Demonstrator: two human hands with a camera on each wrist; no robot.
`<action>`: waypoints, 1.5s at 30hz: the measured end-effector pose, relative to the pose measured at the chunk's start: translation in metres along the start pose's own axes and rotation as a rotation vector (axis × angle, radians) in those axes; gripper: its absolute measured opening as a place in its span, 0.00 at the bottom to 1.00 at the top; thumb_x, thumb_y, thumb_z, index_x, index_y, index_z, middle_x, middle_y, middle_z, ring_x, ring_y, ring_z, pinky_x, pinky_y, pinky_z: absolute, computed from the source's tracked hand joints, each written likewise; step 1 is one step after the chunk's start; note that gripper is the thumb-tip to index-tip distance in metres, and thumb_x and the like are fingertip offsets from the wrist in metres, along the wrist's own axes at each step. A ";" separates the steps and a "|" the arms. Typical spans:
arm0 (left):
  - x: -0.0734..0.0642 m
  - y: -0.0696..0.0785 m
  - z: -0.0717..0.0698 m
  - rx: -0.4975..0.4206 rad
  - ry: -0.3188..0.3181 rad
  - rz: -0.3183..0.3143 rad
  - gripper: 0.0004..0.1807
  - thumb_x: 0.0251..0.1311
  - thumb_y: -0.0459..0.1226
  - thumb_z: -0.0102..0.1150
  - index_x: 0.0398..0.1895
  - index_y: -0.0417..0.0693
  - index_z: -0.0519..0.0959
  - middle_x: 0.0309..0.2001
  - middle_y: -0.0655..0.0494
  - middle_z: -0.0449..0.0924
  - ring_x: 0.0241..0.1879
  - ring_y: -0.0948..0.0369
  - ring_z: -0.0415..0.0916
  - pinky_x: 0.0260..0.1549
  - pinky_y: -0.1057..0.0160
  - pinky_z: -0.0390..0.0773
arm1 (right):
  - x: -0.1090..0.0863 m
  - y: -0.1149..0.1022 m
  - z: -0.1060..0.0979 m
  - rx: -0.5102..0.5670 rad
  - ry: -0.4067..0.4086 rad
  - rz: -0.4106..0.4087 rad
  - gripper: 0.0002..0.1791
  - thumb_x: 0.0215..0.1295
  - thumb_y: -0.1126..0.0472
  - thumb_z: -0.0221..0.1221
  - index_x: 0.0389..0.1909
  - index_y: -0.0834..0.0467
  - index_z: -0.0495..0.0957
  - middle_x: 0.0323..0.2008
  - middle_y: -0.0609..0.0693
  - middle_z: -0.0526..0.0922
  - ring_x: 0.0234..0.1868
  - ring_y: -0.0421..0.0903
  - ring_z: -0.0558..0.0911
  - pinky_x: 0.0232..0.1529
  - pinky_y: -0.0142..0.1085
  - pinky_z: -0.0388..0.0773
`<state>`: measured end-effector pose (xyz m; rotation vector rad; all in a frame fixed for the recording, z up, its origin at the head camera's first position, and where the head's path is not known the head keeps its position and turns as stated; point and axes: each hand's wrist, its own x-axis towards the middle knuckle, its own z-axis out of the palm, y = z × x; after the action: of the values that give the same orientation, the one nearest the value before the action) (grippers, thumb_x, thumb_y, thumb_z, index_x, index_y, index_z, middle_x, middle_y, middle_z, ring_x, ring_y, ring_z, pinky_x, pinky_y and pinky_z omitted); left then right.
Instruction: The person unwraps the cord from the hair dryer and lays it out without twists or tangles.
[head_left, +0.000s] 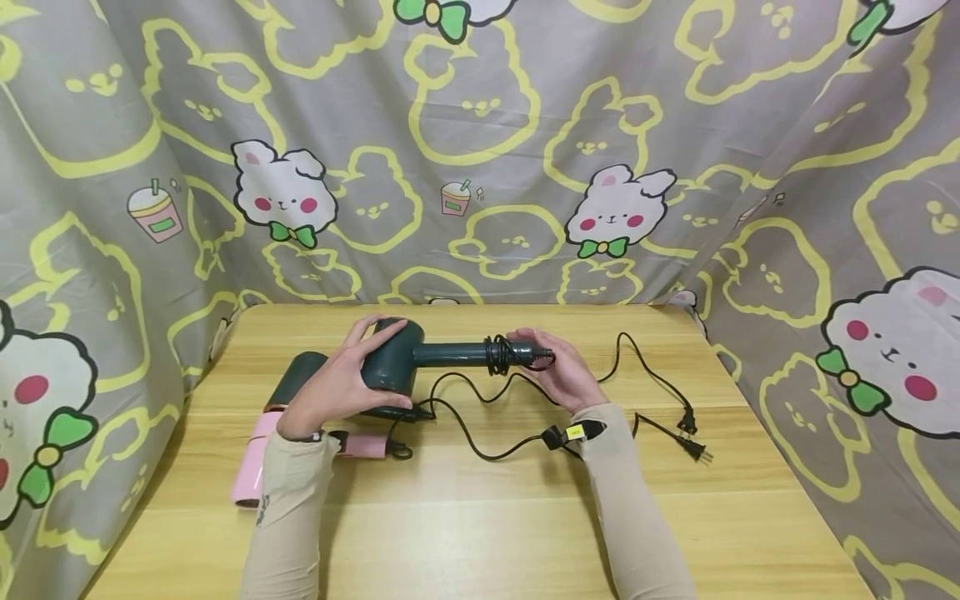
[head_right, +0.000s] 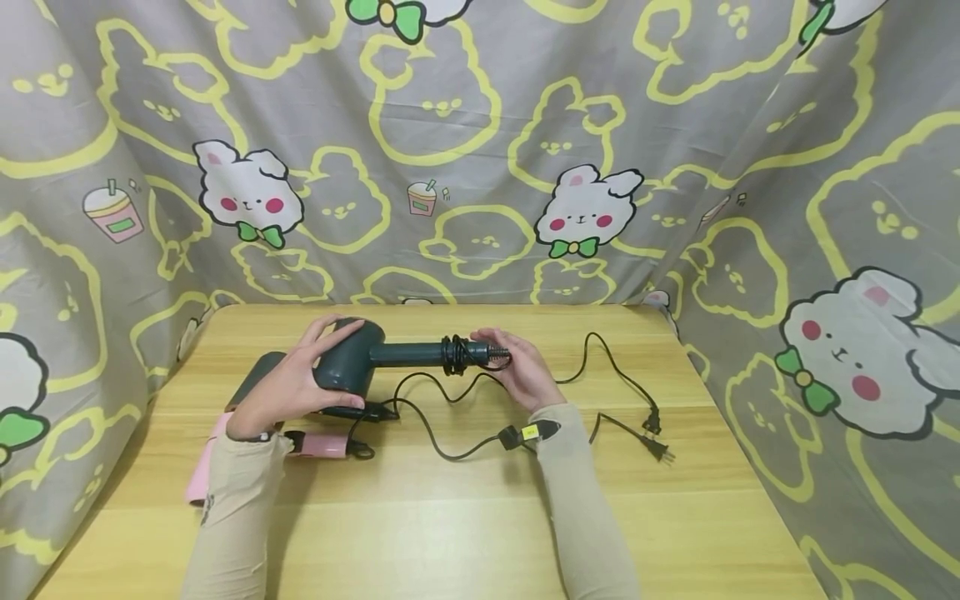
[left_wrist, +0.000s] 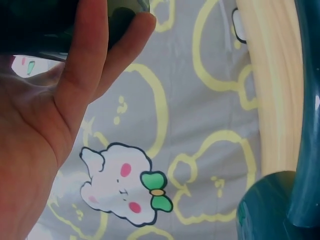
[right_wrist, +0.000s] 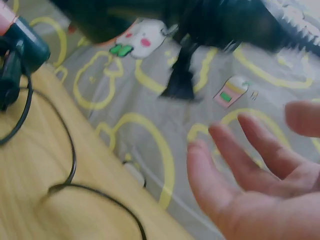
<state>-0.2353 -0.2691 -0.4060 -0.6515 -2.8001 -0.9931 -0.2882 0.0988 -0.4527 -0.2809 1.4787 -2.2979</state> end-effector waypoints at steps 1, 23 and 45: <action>0.000 0.002 0.000 -0.008 -0.002 0.006 0.62 0.38 0.60 0.84 0.80 0.77 0.59 0.80 0.44 0.51 0.60 0.38 0.77 0.49 0.40 0.81 | 0.000 0.001 -0.001 -0.004 -0.020 0.007 0.36 0.74 0.49 0.61 0.74 0.65 0.66 0.62 0.47 0.80 0.58 0.40 0.81 0.65 0.42 0.76; 0.005 0.010 0.012 -0.050 -0.073 0.032 0.62 0.36 0.63 0.83 0.79 0.77 0.61 0.80 0.53 0.52 0.63 0.41 0.75 0.53 0.41 0.81 | -0.004 0.003 -0.015 -0.233 -0.103 -0.042 0.11 0.69 0.56 0.67 0.50 0.51 0.86 0.50 0.43 0.89 0.50 0.37 0.86 0.49 0.27 0.83; 0.007 0.005 0.015 -0.029 -0.096 -0.023 0.61 0.38 0.59 0.85 0.79 0.78 0.60 0.81 0.51 0.51 0.63 0.39 0.75 0.52 0.41 0.81 | -0.024 -0.038 0.010 -0.598 0.290 -0.272 0.19 0.71 0.54 0.66 0.49 0.68 0.85 0.32 0.38 0.89 0.30 0.38 0.79 0.37 0.32 0.79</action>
<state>-0.2388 -0.2539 -0.4130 -0.6904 -2.8866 -1.0356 -0.2707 0.1146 -0.4130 -0.3370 2.3979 -2.0940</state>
